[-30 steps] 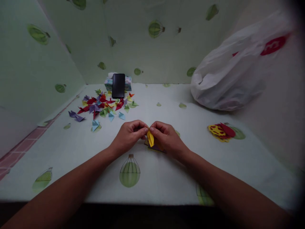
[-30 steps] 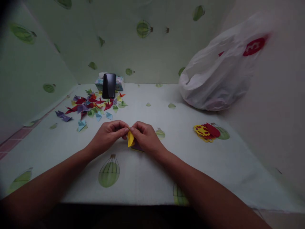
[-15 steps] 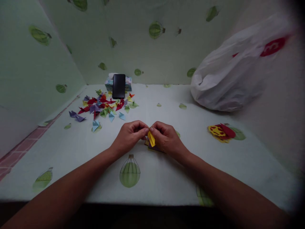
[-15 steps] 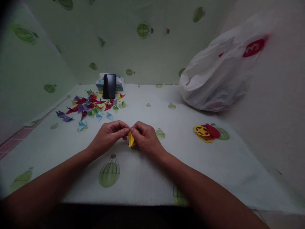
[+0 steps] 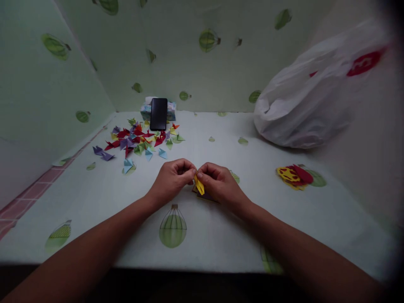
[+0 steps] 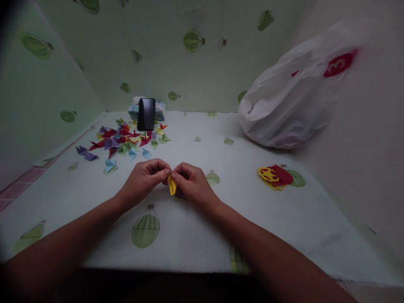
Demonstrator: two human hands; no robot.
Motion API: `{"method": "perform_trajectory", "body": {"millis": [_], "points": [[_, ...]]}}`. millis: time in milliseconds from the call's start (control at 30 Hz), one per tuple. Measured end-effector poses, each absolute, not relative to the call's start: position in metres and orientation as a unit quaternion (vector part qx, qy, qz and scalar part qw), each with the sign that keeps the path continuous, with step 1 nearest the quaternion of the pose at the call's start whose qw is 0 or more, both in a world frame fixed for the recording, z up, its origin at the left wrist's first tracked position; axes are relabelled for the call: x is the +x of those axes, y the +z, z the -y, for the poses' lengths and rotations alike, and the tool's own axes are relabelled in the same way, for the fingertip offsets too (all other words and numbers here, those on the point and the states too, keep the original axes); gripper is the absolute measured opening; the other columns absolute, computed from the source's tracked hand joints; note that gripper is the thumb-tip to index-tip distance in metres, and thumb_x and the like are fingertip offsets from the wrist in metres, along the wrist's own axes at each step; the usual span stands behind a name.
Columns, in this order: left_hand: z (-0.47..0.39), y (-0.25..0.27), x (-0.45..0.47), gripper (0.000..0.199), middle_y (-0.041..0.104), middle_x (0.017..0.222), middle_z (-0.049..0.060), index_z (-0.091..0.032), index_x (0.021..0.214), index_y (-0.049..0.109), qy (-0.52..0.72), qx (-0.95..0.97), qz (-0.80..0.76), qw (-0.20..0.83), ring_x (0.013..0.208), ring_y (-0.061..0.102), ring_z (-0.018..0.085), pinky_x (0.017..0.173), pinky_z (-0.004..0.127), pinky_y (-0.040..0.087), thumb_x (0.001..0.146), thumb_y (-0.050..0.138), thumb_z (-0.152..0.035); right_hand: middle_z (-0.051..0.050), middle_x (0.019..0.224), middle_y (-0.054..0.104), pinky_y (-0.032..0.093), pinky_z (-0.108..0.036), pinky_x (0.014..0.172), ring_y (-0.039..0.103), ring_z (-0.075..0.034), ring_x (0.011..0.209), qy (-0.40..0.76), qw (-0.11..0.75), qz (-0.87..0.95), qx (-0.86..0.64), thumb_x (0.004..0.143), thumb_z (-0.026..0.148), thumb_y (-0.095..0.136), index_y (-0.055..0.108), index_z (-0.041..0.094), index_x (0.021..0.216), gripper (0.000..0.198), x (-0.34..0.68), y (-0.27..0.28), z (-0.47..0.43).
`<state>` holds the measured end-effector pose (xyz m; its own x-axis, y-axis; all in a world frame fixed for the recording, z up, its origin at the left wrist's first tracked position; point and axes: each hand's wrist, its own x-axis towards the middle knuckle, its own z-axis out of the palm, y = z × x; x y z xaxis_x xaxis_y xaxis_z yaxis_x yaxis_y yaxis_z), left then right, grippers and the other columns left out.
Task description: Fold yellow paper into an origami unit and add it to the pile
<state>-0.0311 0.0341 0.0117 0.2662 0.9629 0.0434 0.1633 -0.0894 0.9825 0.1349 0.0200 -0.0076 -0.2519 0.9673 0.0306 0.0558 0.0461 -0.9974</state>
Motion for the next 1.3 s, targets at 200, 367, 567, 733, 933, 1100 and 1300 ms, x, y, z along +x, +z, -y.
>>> {"method": "perform_trajectory", "body": {"millis": [200, 367, 567, 733, 933, 1100, 1300], "points": [[-0.036, 0.010, -0.033, 0.013, 0.063, 0.064, -0.001, -0.015, 0.078, 0.067, 0.394, 0.621, -0.438, 0.517, 0.060, 0.057, 0.010, 0.060, 0.022, 0.046, 0.080, 0.066, -0.028, 0.001, 0.064, 0.057, 0.038, -0.023, 0.050, 0.047, -0.010, 0.054, 0.507, 0.428, 0.592, -0.458, 0.084, 0.038, 0.064, 0.058, 0.018, 0.074, 0.023, 0.135, -0.005, -0.020], [-0.036, 0.011, -0.034, 0.015, 0.062, 0.066, -0.001, -0.015, 0.077, 0.066, 0.404, 0.648, -0.427, 0.484, 0.062, 0.057, 0.010, 0.060, 0.023, 0.047, 0.082, 0.066, -0.029, 0.002, 0.064, 0.056, 0.039, -0.023, 0.053, 0.047, -0.009, 0.056, 0.490, 0.433, 0.606, -0.453, 0.085, 0.035, 0.062, 0.059, 0.018, 0.075, 0.021, 0.136, -0.007, -0.022], [-0.033, 0.007, -0.033, 0.014, 0.063, 0.070, 0.000, -0.017, 0.079, 0.064, 0.458, 0.688, -0.461, 0.323, 0.062, 0.061, 0.012, 0.060, 0.024, 0.049, 0.088, 0.061, -0.027, 0.001, 0.070, 0.059, 0.044, -0.025, 0.058, 0.055, -0.011, 0.061, 0.519, 0.443, 0.578, -0.448, 0.086, 0.042, 0.062, 0.056, 0.018, 0.080, 0.025, 0.135, -0.004, -0.020], [-0.031, 0.007, -0.032, 0.012, 0.063, 0.072, 0.000, -0.017, 0.080, 0.061, 0.486, 0.732, -0.454, 0.148, 0.064, 0.062, 0.012, 0.062, 0.025, 0.049, 0.091, 0.059, -0.022, 0.001, 0.063, 0.056, 0.040, -0.025, 0.055, 0.052, -0.012, 0.058, 0.497, 0.416, 0.591, -0.480, 0.090, 0.052, 0.055, 0.052, 0.018, 0.070, 0.039, 0.136, 0.004, -0.014], [-0.031, 0.005, -0.032, 0.012, 0.061, 0.074, 0.000, -0.017, 0.080, 0.058, 0.504, 0.732, -0.452, 0.076, 0.064, 0.063, 0.011, 0.061, 0.024, 0.050, 0.092, 0.057, -0.020, 0.002, 0.062, 0.054, 0.039, -0.024, 0.053, 0.049, -0.010, 0.055, 0.480, 0.408, 0.615, -0.474, 0.085, 0.046, 0.063, 0.053, 0.018, 0.069, 0.033, 0.134, 0.002, -0.011], [-0.029, 0.004, -0.032, 0.012, 0.062, 0.078, 0.001, -0.018, 0.083, 0.056, 0.490, 0.718, -0.476, 0.133, 0.067, 0.065, 0.012, 0.063, 0.025, 0.052, 0.093, 0.055, -0.025, 0.002, 0.063, 0.054, 0.038, -0.025, 0.055, 0.047, -0.011, 0.058, 0.409, 0.428, 0.630, -0.502, 0.086, 0.034, 0.062, 0.055, 0.019, 0.068, 0.024, 0.134, -0.002, -0.017], [-0.025, 0.008, -0.030, 0.011, 0.063, 0.078, 0.000, -0.020, 0.081, 0.053, 0.491, 0.691, -0.500, 0.180, 0.070, 0.066, 0.013, 0.066, 0.025, 0.053, 0.091, 0.056, -0.024, 0.002, 0.067, 0.059, 0.045, -0.026, 0.057, 0.056, -0.013, 0.060, 0.463, 0.467, 0.595, -0.462, 0.087, 0.038, 0.062, 0.053, 0.020, 0.080, 0.021, 0.135, -0.003, -0.019]]}}
